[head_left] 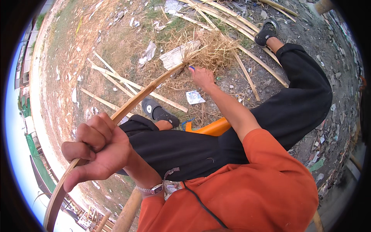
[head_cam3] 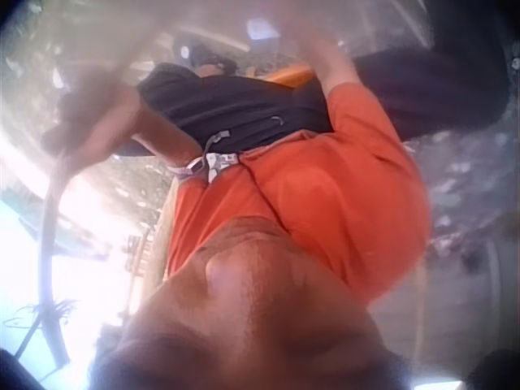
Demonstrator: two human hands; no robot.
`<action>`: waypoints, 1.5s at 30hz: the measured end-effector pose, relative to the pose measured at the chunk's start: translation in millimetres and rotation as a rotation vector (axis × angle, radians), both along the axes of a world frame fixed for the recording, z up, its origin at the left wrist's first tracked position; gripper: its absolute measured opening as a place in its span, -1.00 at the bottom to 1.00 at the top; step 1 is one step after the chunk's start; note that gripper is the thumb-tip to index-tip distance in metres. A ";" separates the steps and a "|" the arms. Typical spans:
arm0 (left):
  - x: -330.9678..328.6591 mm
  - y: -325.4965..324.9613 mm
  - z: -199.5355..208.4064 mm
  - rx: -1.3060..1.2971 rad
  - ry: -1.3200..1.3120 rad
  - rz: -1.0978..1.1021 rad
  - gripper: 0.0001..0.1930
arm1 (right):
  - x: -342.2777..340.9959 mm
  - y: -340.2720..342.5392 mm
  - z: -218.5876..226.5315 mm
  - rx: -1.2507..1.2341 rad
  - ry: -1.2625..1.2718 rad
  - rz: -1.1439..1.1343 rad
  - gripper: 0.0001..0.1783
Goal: The person sits on a small stool and uses a knife to shave thin strips from a long piece of bamboo. They hold the bamboo with their left hand and carefully scrape along its length with the knife in their right hand, creating a pile of shavings on the ground.
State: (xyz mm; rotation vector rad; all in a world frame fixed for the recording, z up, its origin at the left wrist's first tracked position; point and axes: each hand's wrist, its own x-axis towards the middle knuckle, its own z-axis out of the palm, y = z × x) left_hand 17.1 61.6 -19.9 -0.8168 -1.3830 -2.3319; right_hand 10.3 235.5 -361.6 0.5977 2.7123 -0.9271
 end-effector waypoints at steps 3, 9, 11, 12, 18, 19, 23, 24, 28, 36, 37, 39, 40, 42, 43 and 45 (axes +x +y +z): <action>-3.1 -10.4 0.8 0.023 -0.062 0.038 -0.36 | -3.7 -1.0 16.5 -0.254 -0.103 -0.040 -0.34; -18.2 -15.3 -4.7 -0.146 0.073 -0.351 -0.33 | -10.7 -4.2 61.1 -0.408 -0.084 0.100 -0.25; -15.7 -11.9 -11.8 -0.155 -0.025 -0.274 -0.31 | -10.4 -10.7 63.5 -0.383 -0.082 0.048 -0.26; -14.5 -11.2 -15.7 -0.141 -0.063 -0.212 -0.30 | -10.1 -12.9 64.7 -0.369 -0.075 0.023 -0.26; -10.0 -13.1 -4.6 -0.093 -0.008 -0.159 -0.30 | 13.2 -31.9 37.0 -0.325 -0.109 -0.020 -0.31; -6.5 -18.0 3.3 -0.053 0.016 -0.122 -0.32 | 12.7 -35.4 38.0 -0.350 -0.043 -0.065 -0.31; 0.6 -36.6 17.0 -0.053 0.103 -0.106 -0.32 | 13.6 -41.6 68.4 -0.441 0.061 -0.004 -0.34; -7.0 -30.0 7.3 -0.061 0.055 -0.048 -0.32 | 11.7 -40.2 64.8 -0.411 0.084 -0.023 -0.36; -14.6 -18.0 2.3 -0.044 0.086 -0.149 -0.32 | -5.9 -52.6 41.6 -0.316 0.103 -0.141 -0.40; -13.7 -23.9 1.2 -0.069 0.073 -0.082 -0.33 | -14.7 -41.9 22.2 -0.295 0.126 -0.029 -0.40; -14.3 -22.5 1.8 -0.049 0.060 -0.063 -0.33 | -16.2 -36.6 17.1 -0.372 0.120 -0.021 -0.41; -15.6 -23.2 2.2 -0.031 0.049 -0.028 -0.33 | -17.5 -33.4 22.8 -0.482 0.125 -0.030 -0.42; -15.0 -23.7 2.8 -0.034 0.050 -0.017 -0.34 | -15.6 -33.1 25.8 -0.513 0.136 -0.055 -0.42; -14.0 -23.6 1.3 -0.047 0.065 -0.031 -0.34 | -11.6 -33.3 29.7 -0.444 0.138 -0.063 -0.43; -14.0 -23.8 0.7 -0.059 0.085 -0.052 -0.34 | -14.1 -37.1 29.3 -0.347 0.135 -0.041 -0.43; -15.3 -22.8 0.7 -0.091 0.117 -0.095 -0.34 | -16.6 -38.6 35.5 -0.164 0.141 -0.005 -0.43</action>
